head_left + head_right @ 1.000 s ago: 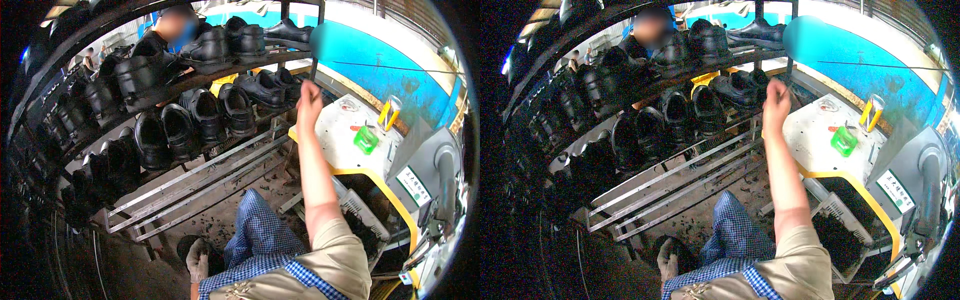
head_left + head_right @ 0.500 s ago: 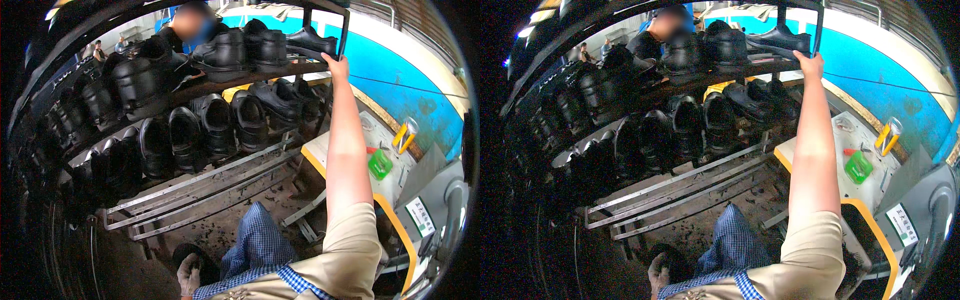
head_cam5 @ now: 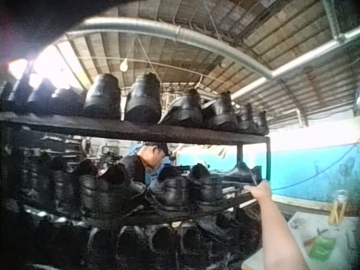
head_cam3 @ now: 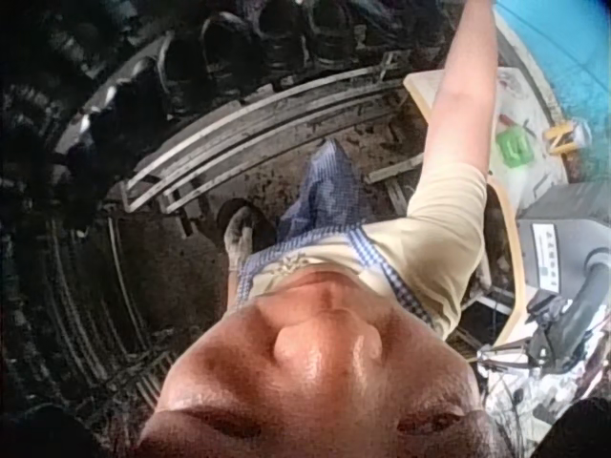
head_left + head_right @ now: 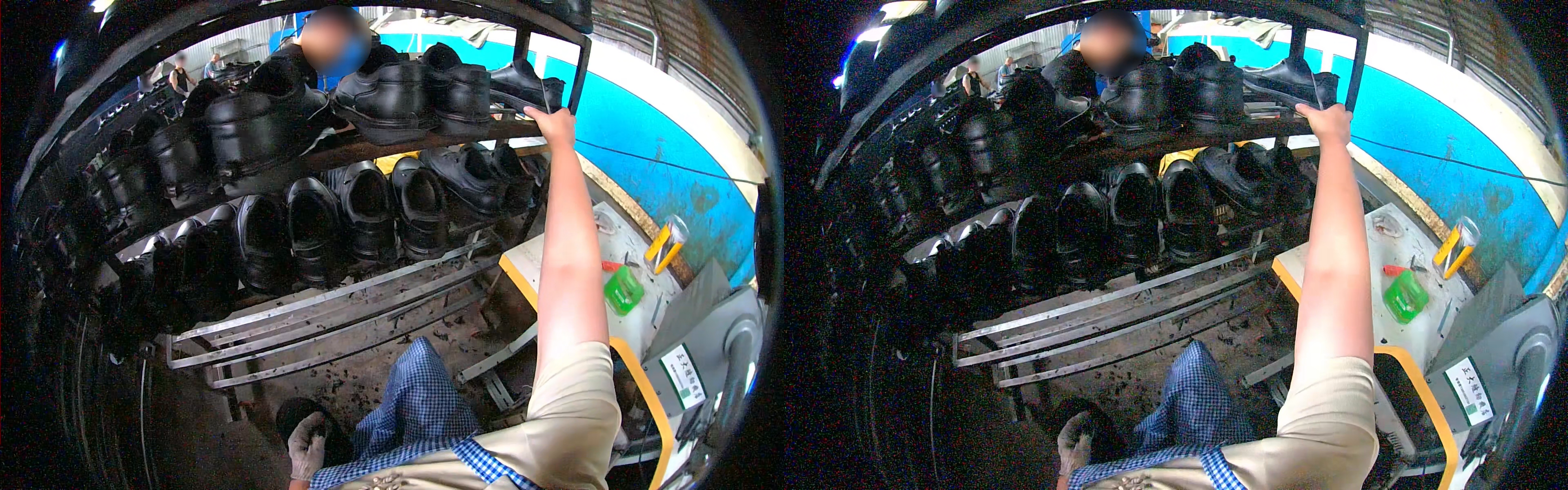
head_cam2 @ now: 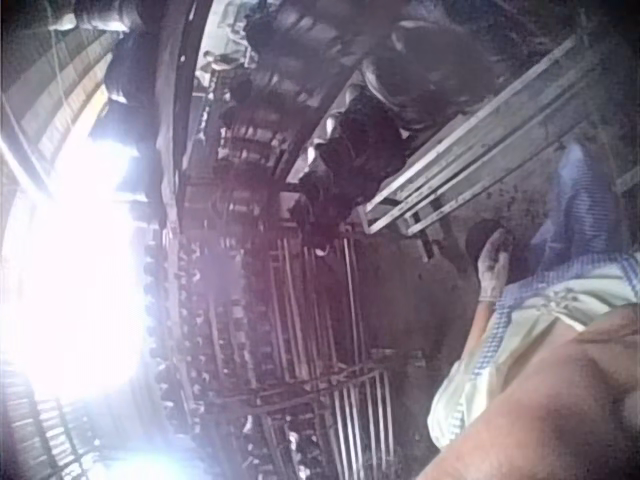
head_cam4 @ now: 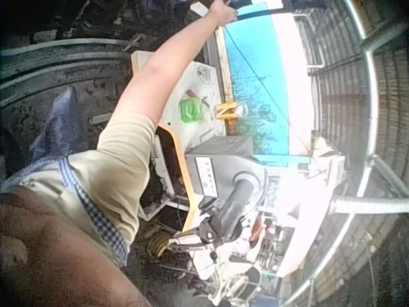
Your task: Cleaning and inspecting shoes at a manufacturing station.
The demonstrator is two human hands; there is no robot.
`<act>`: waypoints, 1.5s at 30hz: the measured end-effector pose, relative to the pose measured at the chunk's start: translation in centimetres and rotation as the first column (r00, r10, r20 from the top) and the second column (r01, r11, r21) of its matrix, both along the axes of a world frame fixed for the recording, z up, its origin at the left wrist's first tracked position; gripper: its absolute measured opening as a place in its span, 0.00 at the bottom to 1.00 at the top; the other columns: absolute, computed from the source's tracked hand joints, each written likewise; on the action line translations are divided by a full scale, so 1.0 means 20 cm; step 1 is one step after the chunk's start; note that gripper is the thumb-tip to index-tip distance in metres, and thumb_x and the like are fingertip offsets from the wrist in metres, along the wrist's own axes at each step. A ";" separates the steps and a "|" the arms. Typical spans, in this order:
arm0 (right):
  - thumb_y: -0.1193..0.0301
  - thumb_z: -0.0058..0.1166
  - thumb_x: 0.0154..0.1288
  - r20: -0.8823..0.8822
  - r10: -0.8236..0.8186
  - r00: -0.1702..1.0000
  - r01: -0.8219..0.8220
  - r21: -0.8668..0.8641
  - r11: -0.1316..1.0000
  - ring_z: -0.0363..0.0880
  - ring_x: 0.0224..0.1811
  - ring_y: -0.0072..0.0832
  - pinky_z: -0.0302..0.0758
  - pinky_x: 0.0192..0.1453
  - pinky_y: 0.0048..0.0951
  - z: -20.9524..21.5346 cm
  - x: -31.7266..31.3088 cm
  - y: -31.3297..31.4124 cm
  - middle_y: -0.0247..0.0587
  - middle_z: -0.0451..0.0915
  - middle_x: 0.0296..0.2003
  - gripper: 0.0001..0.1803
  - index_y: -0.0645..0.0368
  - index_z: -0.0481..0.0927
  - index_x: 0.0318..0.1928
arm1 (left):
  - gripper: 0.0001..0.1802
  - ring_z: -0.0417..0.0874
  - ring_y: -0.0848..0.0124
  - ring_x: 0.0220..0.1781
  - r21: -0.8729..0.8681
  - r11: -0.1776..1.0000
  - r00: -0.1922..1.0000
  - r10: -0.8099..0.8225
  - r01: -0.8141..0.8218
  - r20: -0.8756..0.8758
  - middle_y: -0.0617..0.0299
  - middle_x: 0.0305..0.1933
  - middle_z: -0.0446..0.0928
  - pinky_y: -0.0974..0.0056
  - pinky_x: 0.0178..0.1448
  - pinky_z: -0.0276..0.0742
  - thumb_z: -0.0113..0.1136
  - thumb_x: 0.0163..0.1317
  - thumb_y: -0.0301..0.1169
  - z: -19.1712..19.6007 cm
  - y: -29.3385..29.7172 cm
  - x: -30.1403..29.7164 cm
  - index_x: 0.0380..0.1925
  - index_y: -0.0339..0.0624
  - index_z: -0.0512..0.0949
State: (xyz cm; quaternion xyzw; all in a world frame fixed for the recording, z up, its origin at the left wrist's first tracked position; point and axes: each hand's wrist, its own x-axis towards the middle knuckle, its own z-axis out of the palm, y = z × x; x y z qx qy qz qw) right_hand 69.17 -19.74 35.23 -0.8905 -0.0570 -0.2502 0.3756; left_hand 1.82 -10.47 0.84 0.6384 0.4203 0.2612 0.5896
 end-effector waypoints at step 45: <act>0.80 0.66 0.48 0.163 0.984 -0.066 -0.991 -0.128 -0.045 0.76 0.27 0.23 0.74 0.29 0.22 -0.98 -2.32 0.07 0.38 0.76 0.39 0.19 0.57 0.82 0.44 | 0.21 0.76 0.74 0.46 0.086 0.959 0.858 -0.280 0.270 0.430 0.60 0.49 0.76 0.67 0.51 0.73 0.53 0.62 0.34 0.57 -0.02 0.13 0.55 0.38 0.71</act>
